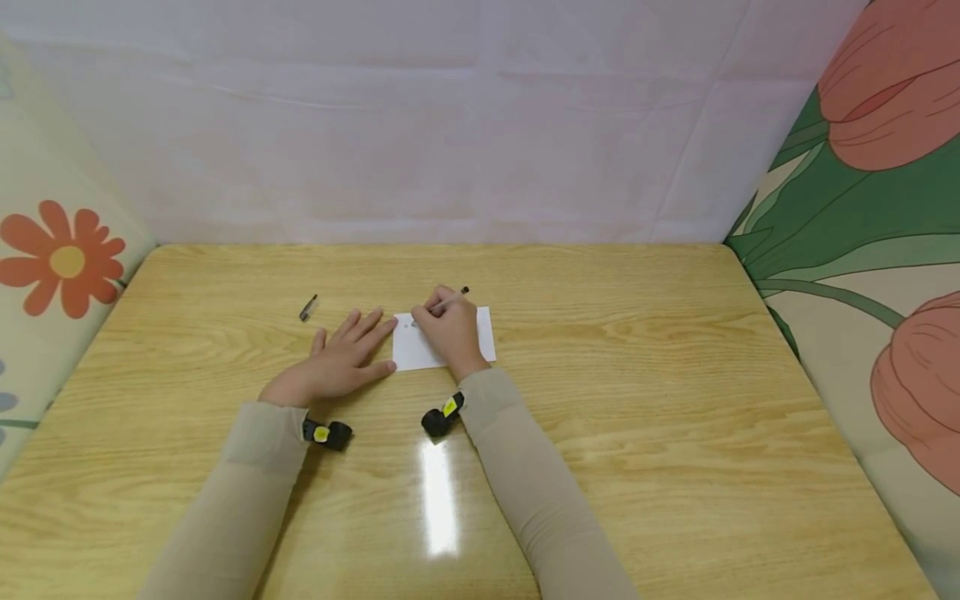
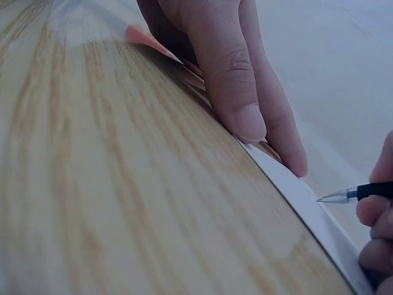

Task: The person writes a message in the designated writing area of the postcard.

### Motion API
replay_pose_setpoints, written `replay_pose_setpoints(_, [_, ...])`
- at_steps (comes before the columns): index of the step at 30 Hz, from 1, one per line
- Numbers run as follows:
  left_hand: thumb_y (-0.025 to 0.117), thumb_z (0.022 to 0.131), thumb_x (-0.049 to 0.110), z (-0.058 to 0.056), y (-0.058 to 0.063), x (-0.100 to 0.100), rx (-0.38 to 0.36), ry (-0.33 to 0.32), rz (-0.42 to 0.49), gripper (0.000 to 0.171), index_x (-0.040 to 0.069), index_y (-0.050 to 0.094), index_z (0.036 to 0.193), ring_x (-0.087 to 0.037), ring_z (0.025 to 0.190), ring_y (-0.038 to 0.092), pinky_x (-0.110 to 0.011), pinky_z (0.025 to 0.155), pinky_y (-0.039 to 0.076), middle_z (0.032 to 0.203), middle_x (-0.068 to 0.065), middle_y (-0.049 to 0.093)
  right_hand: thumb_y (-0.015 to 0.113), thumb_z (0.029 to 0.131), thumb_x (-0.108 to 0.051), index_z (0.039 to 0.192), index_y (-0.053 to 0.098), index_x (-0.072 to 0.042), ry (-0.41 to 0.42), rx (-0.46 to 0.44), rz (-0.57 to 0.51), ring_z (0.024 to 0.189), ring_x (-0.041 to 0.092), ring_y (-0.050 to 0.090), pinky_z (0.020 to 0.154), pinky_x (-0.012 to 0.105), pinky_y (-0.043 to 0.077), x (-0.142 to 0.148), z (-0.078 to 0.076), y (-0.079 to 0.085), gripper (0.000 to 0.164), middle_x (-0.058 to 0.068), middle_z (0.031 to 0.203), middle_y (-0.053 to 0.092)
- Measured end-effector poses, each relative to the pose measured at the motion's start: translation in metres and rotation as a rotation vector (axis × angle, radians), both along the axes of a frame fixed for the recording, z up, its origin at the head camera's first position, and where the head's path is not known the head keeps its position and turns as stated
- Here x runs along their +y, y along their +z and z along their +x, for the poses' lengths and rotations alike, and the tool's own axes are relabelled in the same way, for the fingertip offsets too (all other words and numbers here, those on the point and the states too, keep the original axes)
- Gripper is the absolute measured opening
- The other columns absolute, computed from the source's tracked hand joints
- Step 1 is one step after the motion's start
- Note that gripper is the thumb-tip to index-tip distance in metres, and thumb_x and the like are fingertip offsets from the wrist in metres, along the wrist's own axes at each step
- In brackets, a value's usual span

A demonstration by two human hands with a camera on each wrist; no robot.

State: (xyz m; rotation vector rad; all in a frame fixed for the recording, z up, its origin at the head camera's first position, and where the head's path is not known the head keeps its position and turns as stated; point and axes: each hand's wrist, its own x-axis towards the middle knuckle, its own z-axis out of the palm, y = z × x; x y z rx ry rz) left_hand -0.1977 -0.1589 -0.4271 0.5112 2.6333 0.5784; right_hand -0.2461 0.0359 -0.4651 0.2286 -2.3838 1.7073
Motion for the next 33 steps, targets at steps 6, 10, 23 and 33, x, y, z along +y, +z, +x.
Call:
replay_pose_setpoints(6, [0.049,0.106,0.043,0.0001,0.0004,0.0001,0.001,0.000,0.004,0.074,0.015,0.013,0.164,-0.041,0.153,-0.011,-0.074,0.111,-0.014,0.170,-0.013,-0.001,0.068,0.086,-0.007,0.073,0.063,-0.007,0.006,-0.001,-0.001,0.067,0.010,0.053,0.062,0.022,0.044,0.0000,0.0006,0.0001,0.014,0.003,0.074,0.062])
replay_pose_setpoints(10, [0.048,0.106,0.043,0.0004,0.0008,0.0005,0.002,0.000,0.006,0.073,0.014,0.014,0.164,-0.041,0.153,-0.011,-0.073,0.111,-0.014,0.170,-0.014,-0.001,0.068,0.086,-0.007,0.073,0.063,-0.007,0.006,0.000,-0.003,0.066,0.011,0.053,0.061,0.022,0.044,0.0000,0.0005,-0.0002,0.015,0.003,0.073,0.062])
replay_pose_setpoints(23, [0.049,0.106,0.042,-0.0006,0.0001,0.0006,0.004,0.000,0.013,0.073,0.014,0.014,0.164,-0.041,0.153,-0.012,-0.072,0.111,-0.015,0.170,-0.014,-0.001,0.068,0.084,-0.005,0.071,0.061,-0.007,-0.005,-0.004,-0.010,0.065,0.010,0.052,0.060,0.021,0.043,-0.0006,-0.0010,-0.0005,0.015,0.002,0.071,0.061])
replay_pose_setpoints(33, [0.049,0.106,0.043,-0.0009,-0.0009,0.0004,0.007,0.001,0.010,0.074,0.014,0.014,0.164,-0.041,0.153,-0.011,-0.074,0.111,-0.014,0.170,-0.013,-0.001,0.068,0.083,-0.006,0.070,0.060,-0.008,-0.016,0.015,0.010,0.064,0.009,0.051,0.059,0.021,0.042,-0.0004,-0.0002,-0.0008,0.016,0.002,0.069,0.061])
